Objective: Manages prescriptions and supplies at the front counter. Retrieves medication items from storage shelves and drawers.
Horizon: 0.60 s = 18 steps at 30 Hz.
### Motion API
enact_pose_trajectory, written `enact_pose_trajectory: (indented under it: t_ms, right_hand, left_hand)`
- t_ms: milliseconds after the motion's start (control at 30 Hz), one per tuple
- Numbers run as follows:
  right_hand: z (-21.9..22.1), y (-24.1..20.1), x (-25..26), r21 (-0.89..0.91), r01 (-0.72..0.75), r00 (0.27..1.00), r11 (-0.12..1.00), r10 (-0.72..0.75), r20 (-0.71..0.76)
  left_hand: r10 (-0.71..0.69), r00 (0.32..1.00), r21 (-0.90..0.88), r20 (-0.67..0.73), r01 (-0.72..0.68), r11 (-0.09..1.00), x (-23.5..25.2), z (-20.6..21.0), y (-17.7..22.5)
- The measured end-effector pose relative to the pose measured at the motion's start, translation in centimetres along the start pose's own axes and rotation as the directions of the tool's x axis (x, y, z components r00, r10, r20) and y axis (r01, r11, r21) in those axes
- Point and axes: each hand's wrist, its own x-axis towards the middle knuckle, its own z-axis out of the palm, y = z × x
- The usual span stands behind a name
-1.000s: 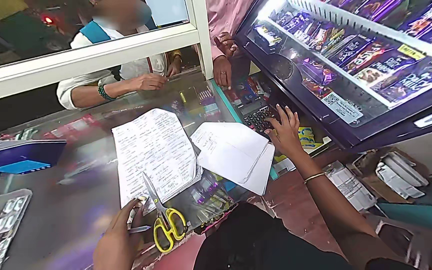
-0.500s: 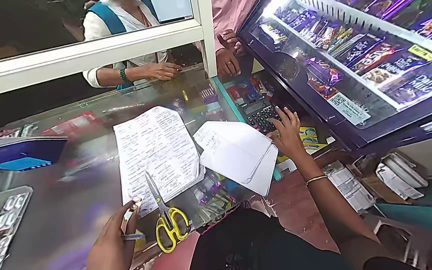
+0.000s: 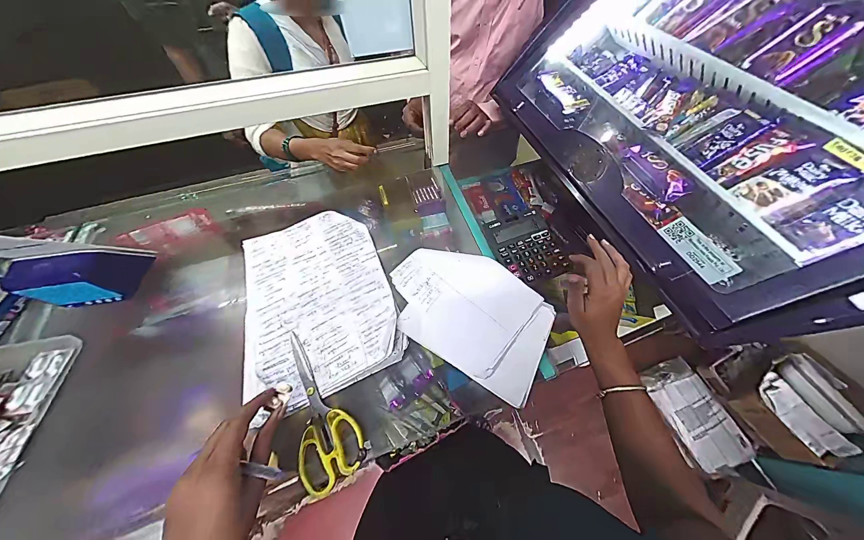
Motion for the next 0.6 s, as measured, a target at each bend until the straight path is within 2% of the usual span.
enact_pose_trajectory:
  t_ms: [100, 200, 333, 400, 467, 500, 600]
  right_hand:
    - [-0.4, 0.2, -0.2, 0.097, 0.028, 0.998, 0.995, -0.023, -0.056]
    - [-0.9, -0.1, -0.2, 0.126, 0.115, 0.991, 0.985, -0.105, -0.082]
    - [-1.9, -3.1, -1.3, 0.203, 0.279, 0.959, 0.939, -0.259, -0.118]
    - [-2.7, -7.2, -2.9, 0.315, 0.339, 0.940, 0.887, -0.330, -0.082]
    - [-3.0, -13.1, -5.2, 0.474, 0.376, 0.917, 0.796, -0.393, -0.068]
    - [-3.0, -16.5, -6.7, 0.554, 0.379, 0.905, 0.741, -0.423, -0.053]
    - [-3.1, -28.2, -12.4, 0.796, 0.319, 0.842, 0.515, -0.540, 0.012]
  left_hand:
    - [0.027, 0.999, -0.101, -0.033, -0.030, 0.994, -0.2, 0.0, 2.3]
    - [0.050, 0.998, -0.241, -0.047, -0.060, 0.969, -1.7, 0.6, 3.8]
    - [-0.005, 0.999, -0.466, -0.035, -0.012, 0.885, -5.7, -0.4, 2.8]
    - [-0.110, 0.994, -0.619, 0.014, 0.095, 0.779, -8.8, -2.2, 1.3]
    - [-0.187, 0.979, -0.736, 0.077, 0.182, 0.652, -12.1, -4.1, -0.9]
    - [-0.203, 0.975, -0.760, 0.096, 0.203, 0.617, -13.8, -4.9, -2.3]
    - [-0.222, 0.971, -0.771, 0.086, 0.206, 0.603, -19.7, -7.5, -6.7]
